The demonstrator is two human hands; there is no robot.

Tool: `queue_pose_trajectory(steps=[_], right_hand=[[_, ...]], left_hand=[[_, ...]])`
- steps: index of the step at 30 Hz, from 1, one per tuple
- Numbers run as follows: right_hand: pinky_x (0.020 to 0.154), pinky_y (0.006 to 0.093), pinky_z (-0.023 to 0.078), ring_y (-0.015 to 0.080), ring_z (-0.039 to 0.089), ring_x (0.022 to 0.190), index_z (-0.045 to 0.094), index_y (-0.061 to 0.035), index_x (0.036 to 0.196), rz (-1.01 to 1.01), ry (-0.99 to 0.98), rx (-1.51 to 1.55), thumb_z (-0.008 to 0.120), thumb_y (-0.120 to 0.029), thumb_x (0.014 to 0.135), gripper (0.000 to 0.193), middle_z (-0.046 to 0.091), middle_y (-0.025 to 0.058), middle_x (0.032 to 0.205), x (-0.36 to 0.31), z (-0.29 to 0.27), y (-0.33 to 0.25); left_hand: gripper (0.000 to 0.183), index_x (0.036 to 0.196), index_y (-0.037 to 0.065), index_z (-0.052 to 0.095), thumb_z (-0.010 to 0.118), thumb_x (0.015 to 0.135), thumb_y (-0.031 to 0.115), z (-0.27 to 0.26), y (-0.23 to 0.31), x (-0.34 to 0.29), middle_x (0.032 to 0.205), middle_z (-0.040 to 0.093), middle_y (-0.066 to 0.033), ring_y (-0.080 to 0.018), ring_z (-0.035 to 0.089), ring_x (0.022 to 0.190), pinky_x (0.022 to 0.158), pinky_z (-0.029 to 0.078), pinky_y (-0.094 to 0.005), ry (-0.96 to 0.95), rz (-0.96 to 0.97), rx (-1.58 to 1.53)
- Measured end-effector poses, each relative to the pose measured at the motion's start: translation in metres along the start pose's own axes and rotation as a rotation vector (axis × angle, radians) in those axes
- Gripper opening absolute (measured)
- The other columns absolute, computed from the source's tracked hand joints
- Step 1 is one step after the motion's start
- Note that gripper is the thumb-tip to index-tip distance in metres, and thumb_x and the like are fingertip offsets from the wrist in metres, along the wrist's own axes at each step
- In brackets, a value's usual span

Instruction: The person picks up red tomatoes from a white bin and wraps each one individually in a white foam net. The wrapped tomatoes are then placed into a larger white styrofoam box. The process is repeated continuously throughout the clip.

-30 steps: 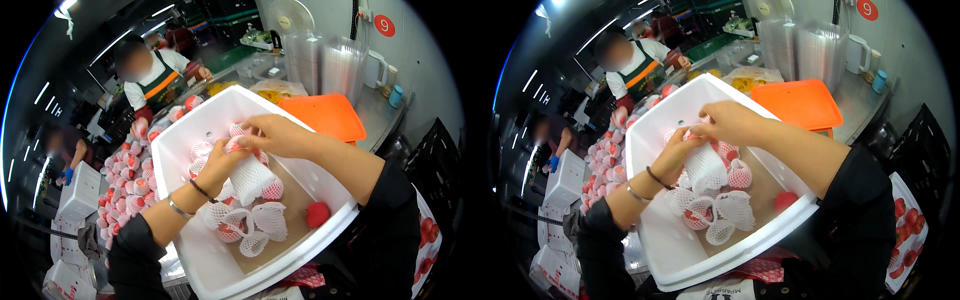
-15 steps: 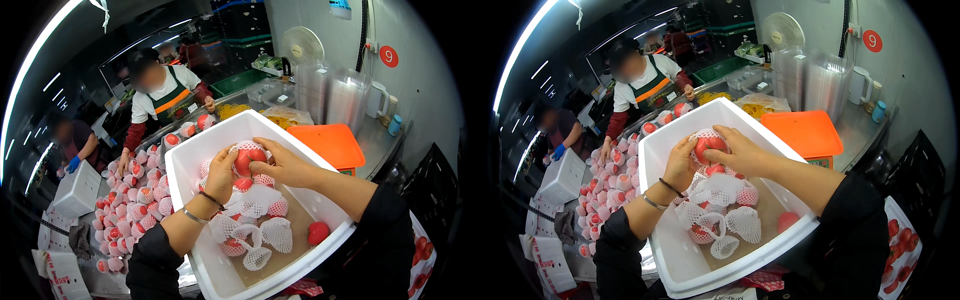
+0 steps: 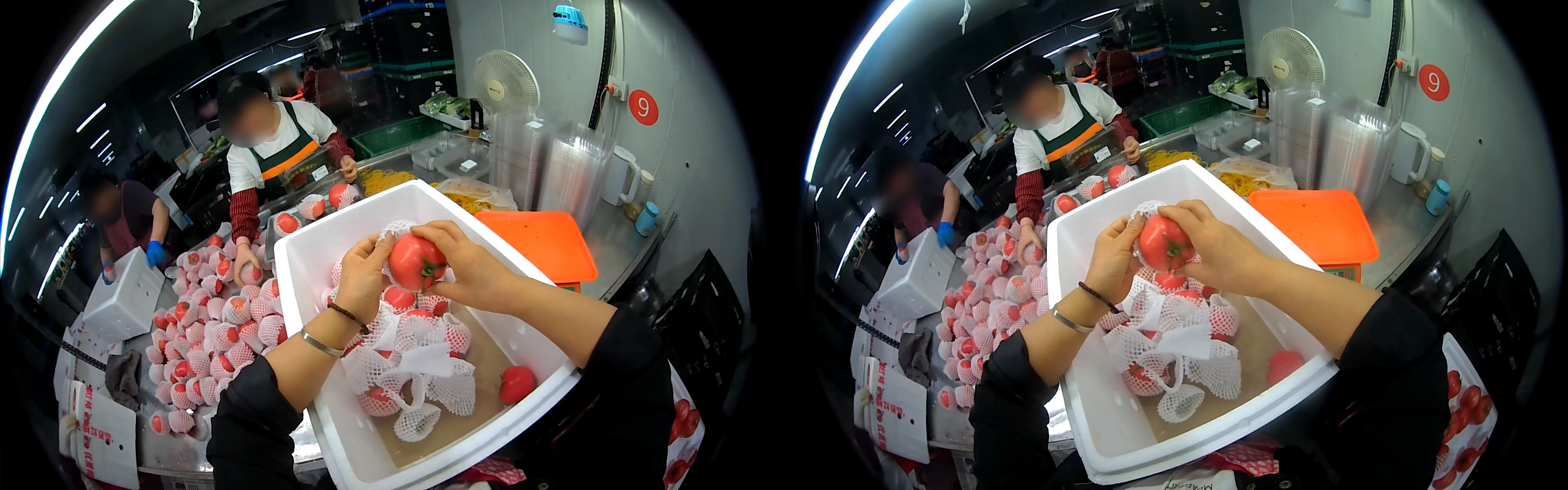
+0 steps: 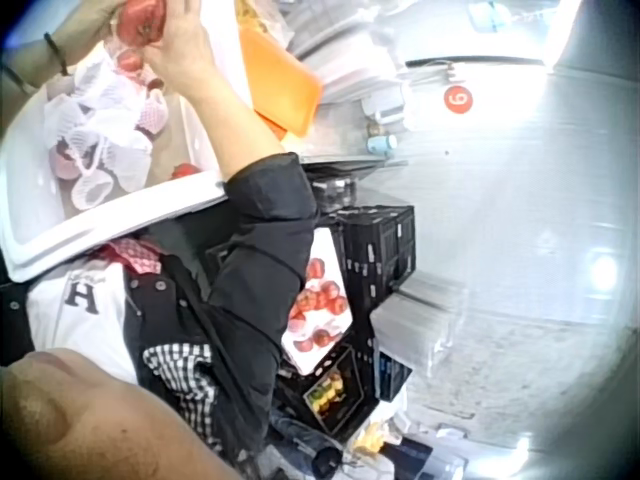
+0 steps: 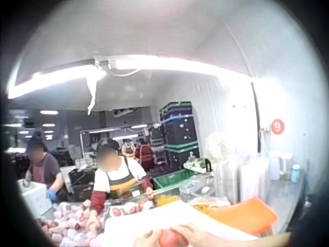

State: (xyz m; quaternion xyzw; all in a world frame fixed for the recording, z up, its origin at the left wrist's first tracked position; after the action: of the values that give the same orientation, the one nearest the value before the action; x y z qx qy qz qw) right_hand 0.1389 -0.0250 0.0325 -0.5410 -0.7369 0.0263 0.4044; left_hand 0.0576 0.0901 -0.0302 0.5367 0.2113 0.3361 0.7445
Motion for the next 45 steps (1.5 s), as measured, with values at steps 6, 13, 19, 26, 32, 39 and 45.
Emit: queue_pose_trajectory(steps=[6,13,19,26,32,39,45], right_hand=[[0.082,0.0397,0.052,0.0355,0.055,0.105,0.035,-0.0071,0.132,-0.014,0.011,-0.063,0.075,-0.002,0.066,0.077,0.040,0.0162,0.127,-0.001,0.003,0.002],[0.085,0.0328,0.051,0.0307,0.057,0.104,0.033,-0.0051,0.135,-0.146,0.087,0.025,0.079,-0.010,0.065,0.084,0.038,0.0154,0.130,0.001,-0.004,-0.008],[0.067,0.0274,0.053,0.0216,0.062,0.089,0.043,-0.0005,0.126,0.464,0.102,0.745,0.070,-0.031,0.079,0.063,0.055,0.0130,0.107,-0.001,-0.001,0.039],[0.043,0.0263,0.046,0.0176,0.059,0.052,0.050,0.0005,0.114,0.785,0.069,1.019,0.041,-0.054,0.093,0.059,0.058,0.0128,0.081,-0.014,0.013,0.063],[0.049,0.0274,0.048,0.0180,0.060,0.058,0.045,0.0014,0.122,0.680,-0.088,0.748,0.050,-0.046,0.091,0.057,0.058,0.0133,0.088,-0.012,0.018,0.057],[0.079,0.0310,0.049,0.0195,0.059,0.087,0.036,0.0008,0.137,0.318,-0.075,0.254,0.070,-0.031,0.081,0.073,0.050,0.0192,0.119,-0.005,0.004,0.038],[0.065,0.0278,0.051,0.0148,0.061,0.079,0.038,-0.0033,0.137,0.380,-0.096,0.307,0.065,-0.029,0.087,0.063,0.057,0.0124,0.100,-0.004,0.005,0.039]], left_hand=[[0.027,0.114,0.004,0.056,0.060,0.091,0.019,-0.003,0.009,-0.004,0.106,0.062,-0.0036,-0.0129,0.058,0.098,0.078,0.049,-0.0282,0.035,0.036,0.056],[0.033,0.122,0.002,0.048,0.056,0.090,0.007,-0.004,0.009,-0.001,0.109,0.061,-0.0083,-0.0156,0.058,0.100,0.084,0.050,-0.0309,0.014,0.048,-0.016],[0.054,0.133,0.006,0.037,0.058,0.084,0.000,0.024,0.016,-0.012,0.119,0.054,-0.0106,-0.0175,0.055,0.108,0.088,0.047,-0.0289,-0.245,0.137,0.130],[0.077,0.139,0.010,0.029,0.071,0.075,0.003,0.026,0.006,-0.009,0.132,0.041,-0.0153,-0.0207,0.055,0.107,0.085,0.049,-0.0309,-0.174,0.322,0.978],[0.080,0.144,0.012,0.020,0.069,0.081,0.011,0.036,0.002,-0.010,0.133,0.040,-0.0170,-0.0208,0.059,0.100,0.076,0.051,-0.0259,-0.363,0.310,0.353],[0.056,0.135,0.010,0.032,0.045,0.095,0.046,0.029,-0.003,-0.009,0.106,0.058,-0.0131,-0.0179,0.062,0.076,0.057,0.048,-0.0271,-0.258,-0.062,0.093],[0.072,0.117,0.009,0.049,0.016,0.091,0.068,0.019,-0.030,-0.007,0.085,0.060,-0.0062,-0.0134,0.057,0.066,0.051,0.038,-0.0241,-0.301,-0.275,0.105]])
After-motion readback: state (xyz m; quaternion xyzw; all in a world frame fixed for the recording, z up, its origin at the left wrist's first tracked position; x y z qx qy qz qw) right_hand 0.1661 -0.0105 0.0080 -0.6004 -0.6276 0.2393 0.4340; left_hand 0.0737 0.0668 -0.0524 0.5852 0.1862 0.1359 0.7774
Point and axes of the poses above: each hand's wrist, its own x-axis towards the middle knuckle, its own z-axis out of the palm, y = z × x, the point moved 9 cm from there along x, towards the middle knuckle
